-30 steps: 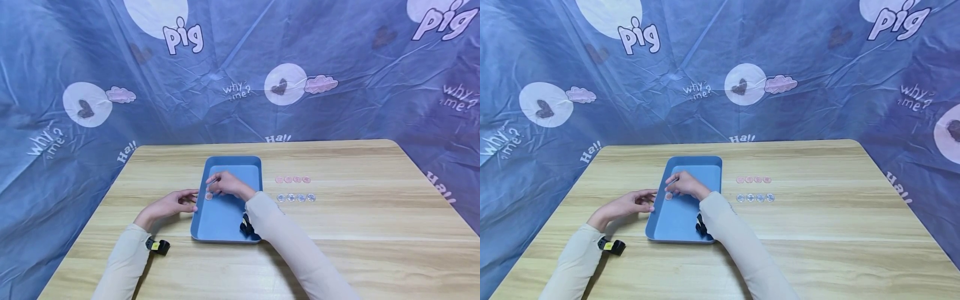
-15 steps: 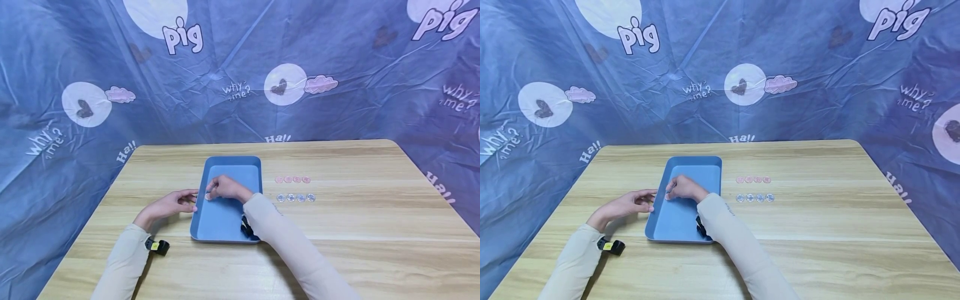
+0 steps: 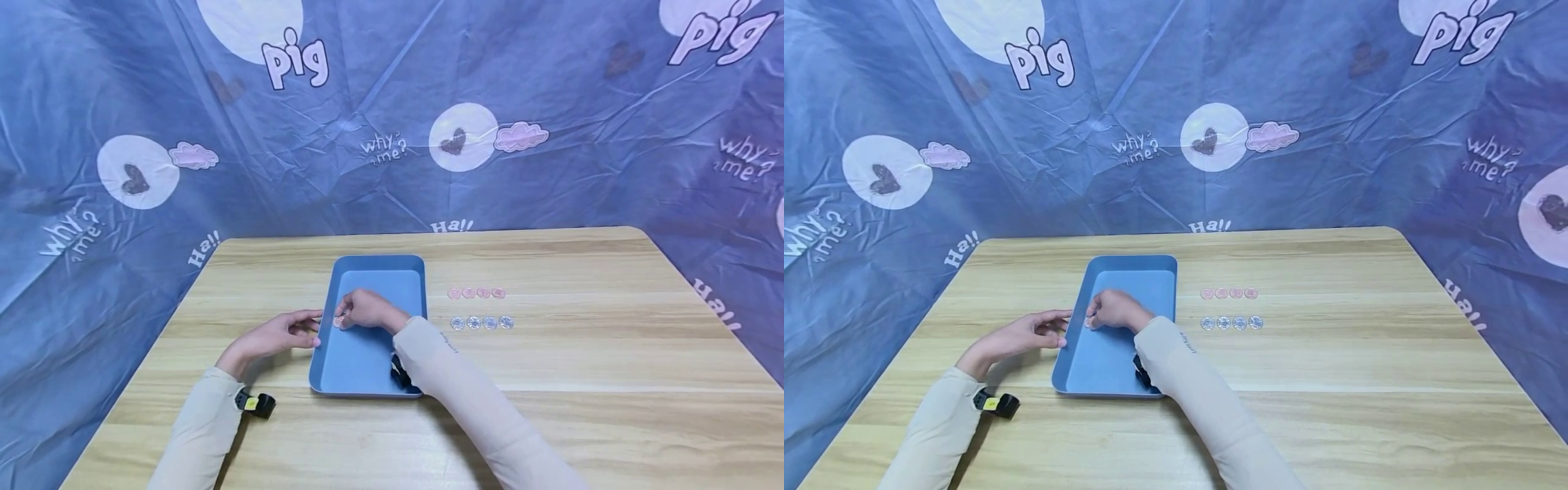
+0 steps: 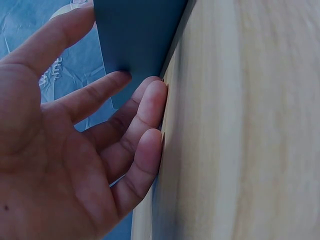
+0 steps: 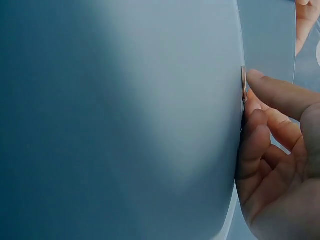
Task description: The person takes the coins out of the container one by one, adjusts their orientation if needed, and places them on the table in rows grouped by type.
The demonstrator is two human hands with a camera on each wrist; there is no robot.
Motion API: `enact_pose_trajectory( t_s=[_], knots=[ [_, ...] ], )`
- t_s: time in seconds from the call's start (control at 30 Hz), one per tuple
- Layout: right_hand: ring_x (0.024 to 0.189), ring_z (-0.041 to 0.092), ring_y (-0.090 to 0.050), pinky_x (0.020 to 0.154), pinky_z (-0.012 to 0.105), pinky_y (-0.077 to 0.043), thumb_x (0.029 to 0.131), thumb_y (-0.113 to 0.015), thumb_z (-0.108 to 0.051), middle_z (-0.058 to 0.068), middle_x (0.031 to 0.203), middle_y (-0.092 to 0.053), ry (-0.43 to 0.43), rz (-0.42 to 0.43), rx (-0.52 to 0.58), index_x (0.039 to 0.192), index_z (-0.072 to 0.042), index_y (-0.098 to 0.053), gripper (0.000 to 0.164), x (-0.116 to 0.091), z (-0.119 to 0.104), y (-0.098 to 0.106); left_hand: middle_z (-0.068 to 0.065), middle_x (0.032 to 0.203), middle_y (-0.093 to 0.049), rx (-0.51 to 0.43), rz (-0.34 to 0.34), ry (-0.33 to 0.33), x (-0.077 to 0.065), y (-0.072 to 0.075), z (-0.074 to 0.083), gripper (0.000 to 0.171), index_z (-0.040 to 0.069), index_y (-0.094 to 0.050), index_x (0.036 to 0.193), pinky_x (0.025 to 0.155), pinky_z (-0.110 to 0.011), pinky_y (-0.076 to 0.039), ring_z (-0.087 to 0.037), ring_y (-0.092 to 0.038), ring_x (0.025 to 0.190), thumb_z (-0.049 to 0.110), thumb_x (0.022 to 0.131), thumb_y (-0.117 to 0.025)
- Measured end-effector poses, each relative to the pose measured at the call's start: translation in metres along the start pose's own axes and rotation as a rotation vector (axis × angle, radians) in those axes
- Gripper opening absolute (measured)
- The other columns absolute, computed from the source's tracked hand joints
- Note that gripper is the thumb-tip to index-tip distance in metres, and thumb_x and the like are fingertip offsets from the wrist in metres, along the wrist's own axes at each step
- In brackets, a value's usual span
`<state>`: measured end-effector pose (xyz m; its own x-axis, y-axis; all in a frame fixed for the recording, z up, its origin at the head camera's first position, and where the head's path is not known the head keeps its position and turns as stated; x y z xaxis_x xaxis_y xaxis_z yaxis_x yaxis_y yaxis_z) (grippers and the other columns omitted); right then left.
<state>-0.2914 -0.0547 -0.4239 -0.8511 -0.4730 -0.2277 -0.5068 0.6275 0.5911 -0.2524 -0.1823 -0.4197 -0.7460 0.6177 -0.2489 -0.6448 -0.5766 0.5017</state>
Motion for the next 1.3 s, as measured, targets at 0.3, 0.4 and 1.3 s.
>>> enact_pose_trajectory(
  t_s=[0.3,0.4,1.3],
  knots=[
    [0.067,0.01,-0.049,0.064,0.019,-0.038,0.083,-0.073,-0.008,-0.003,0.073,-0.058,0.019,0.016,-0.091,0.094,-0.009,-0.071,0.011,0.0,-0.005,0.001,-0.021,0.128,-0.057,-0.008,0.011,0.026,0.001,0.001,-0.002,0.072,-0.003,-0.035,0.146,0.092,-0.031,-0.046,-0.028,-0.055,0.114,0.027,0.09,-0.068],
    [0.067,0.011,-0.048,0.064,0.02,-0.038,0.083,-0.073,-0.008,-0.003,0.073,-0.058,0.021,0.016,-0.101,0.093,-0.009,-0.071,0.011,0.0,-0.005,0.001,-0.021,0.127,-0.057,-0.005,0.016,0.028,0.001,0.001,-0.002,0.072,-0.003,-0.035,0.146,0.092,-0.032,-0.046,-0.028,-0.055,0.114,0.027,0.09,-0.068],
    [0.067,0.013,-0.051,0.06,0.023,-0.038,0.088,-0.07,-0.016,-0.002,0.076,-0.059,0.06,0.063,-0.279,0.094,-0.018,-0.066,0.007,-0.008,-0.018,0.0,-0.022,0.127,-0.057,-0.005,0.007,0.014,-0.001,0.0,0.0,0.07,-0.005,-0.035,0.146,0.09,-0.025,-0.047,-0.023,-0.056,0.112,0.026,0.091,-0.066]
  ],
)
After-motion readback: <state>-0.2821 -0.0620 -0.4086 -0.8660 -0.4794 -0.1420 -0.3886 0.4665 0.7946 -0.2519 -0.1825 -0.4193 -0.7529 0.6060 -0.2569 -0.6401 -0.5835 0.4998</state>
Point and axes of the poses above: each hand's wrist, its own x-axis towards the middle knuckle, its own y-axis out of the back of the hand, z = x × y, the point moved 9 cm from there along x, towards the middle knuckle
